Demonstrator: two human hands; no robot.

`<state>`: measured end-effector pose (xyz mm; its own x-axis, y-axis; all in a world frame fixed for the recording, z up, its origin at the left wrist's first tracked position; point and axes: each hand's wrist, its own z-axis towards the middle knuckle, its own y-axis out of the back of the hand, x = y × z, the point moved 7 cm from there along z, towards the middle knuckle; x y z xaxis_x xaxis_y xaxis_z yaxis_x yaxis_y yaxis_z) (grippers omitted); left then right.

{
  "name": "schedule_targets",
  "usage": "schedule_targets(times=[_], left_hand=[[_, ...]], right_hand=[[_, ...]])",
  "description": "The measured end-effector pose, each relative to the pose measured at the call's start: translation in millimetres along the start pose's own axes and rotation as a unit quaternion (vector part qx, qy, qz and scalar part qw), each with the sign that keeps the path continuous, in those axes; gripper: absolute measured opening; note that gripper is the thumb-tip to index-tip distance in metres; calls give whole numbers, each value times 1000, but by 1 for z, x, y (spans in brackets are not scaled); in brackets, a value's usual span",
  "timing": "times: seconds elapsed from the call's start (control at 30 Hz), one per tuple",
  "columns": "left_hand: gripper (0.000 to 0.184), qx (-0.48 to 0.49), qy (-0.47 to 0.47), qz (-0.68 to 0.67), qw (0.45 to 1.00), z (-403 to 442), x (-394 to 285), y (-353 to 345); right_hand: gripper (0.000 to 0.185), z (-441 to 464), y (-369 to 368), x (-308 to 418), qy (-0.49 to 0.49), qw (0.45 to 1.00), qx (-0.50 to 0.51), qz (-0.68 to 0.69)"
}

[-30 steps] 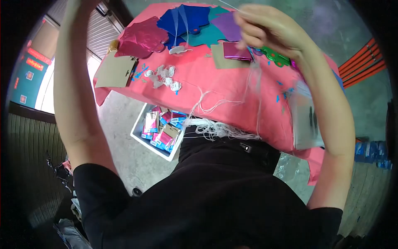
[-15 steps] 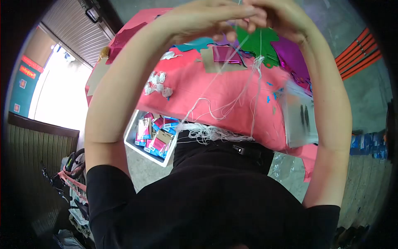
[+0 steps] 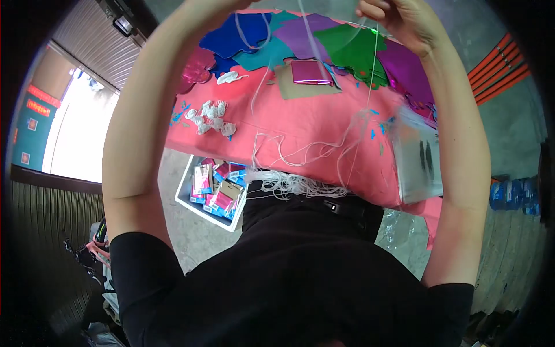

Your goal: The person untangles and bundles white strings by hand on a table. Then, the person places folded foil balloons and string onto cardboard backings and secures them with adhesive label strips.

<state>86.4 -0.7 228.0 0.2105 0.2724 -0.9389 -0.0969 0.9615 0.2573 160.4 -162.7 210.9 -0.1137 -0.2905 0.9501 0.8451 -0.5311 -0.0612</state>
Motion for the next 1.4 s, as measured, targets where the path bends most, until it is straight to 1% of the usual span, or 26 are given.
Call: schedule_targets(times=[0.07, 0.13, 0.2, 0.27, 0.33, 0.4, 0.47, 0.5, 0.53, 0.57, 0.6, 0.67, 0.73, 0.8, 0.87, 0.93, 0.97, 1.03, 1.07, 1.13, 1.17, 1.27, 1.3, 1.33, 1.37, 1.4], left_hand=[[15, 157, 68, -208, 963, 21, 20, 21], [16, 349, 151, -464, 800, 22, 22, 60], [17, 61, 65, -441, 893, 22, 3, 113], [24, -235, -26, -371, 898, -4, -8, 188], [30, 123, -93, -431, 889, 24, 31, 380], [27, 157, -63, -402, 900, 19, 29, 340], [26, 222, -4, -345, 912, 5, 21, 245], [22, -28, -21, -265, 964, 2, 8, 192], [21, -275, 21, -140, 951, -18, -5, 137], [15, -94, -52, -250, 962, -5, -6, 92], [21, 101, -79, -349, 928, -2, -7, 45], [24, 5, -142, -153, 978, -12, -35, -16], [24, 126, -64, -211, 967, -10, -31, -66], [22, 112, -69, -205, 970, -7, -4, -79], [16, 174, 6, -242, 954, 8, 45, -78], [30, 181, 50, -214, 959, 10, 90, -50], [21, 233, -27, -229, 945, 4, 94, -41], [13, 280, -101, -241, 924, -6, 90, -35], [15, 220, -47, -261, 939, -5, 94, -29], [17, 101, 68, -297, 947, -6, 103, -18], [17, 101, 68, -297, 947, -4, 98, -22], [16, 238, -35, -413, 878, 4, 61, -68], [21, 239, -27, -327, 914, 4, 65, -87], [26, 238, -18, -239, 941, 0, 71, -98], [26, 238, -19, -237, 942, -11, 70, -99], [26, 259, -15, -70, 963, -26, 75, -102]], right_hand=[[12, -3, 6, 0, -52, 996, 12, -69], [16, -5, 17, -12, -82, 988, 28, -126], [22, -12, 31, -33, -110, 974, 50, -192], [22, -31, 46, -60, -142, 972, 45, -184], [23, -45, 58, -81, -201, 964, 44, -169], [22, -35, 78, -71, -160, 972, 23, -170], [21, -18, 95, -48, -80, 981, -18, -174], [21, -13, 81, -34, -81, 981, -17, -174], [17, -4, 56, -12, -70, 984, -72, -149], [13, 4, 35, 6, -57, 983, -126, -124], [13, 10, 13, 13, -59, 983, -123, -125], [14, 22, -34, 36, 30, 991, -60, -116], [14, 25, -48, 56, 73, 991, -29, -112], [16, 18, -24, 78, 165, 970, -146, -104], [18, 5, 28, 89, 234, 945, -215, -80], [19, -21, 78, 98, 273, 929, -242, -60], [19, -37, 103, 94, 268, 915, -302, -30], [14, -64, 173, 71, 186, 931, -302, -84], [21, -64, 201, 47, 109, 951, -236, -168], [28, -65, 118, -17, -95, 969, -90, -209], [34, -66, 70, -38, -115, 964, -68, -229], [51, -52, -9, -97, -113, 970, 13, -217], [31, -42, -22, -112, -71, 976, -22, -203], [22, -37, -25, -118, -49, 979, -40, -195], [16, -33, -28, -123, -27, 980, -57, -188], [17, -31, -33, -132, -69, 986, -9, -150]])
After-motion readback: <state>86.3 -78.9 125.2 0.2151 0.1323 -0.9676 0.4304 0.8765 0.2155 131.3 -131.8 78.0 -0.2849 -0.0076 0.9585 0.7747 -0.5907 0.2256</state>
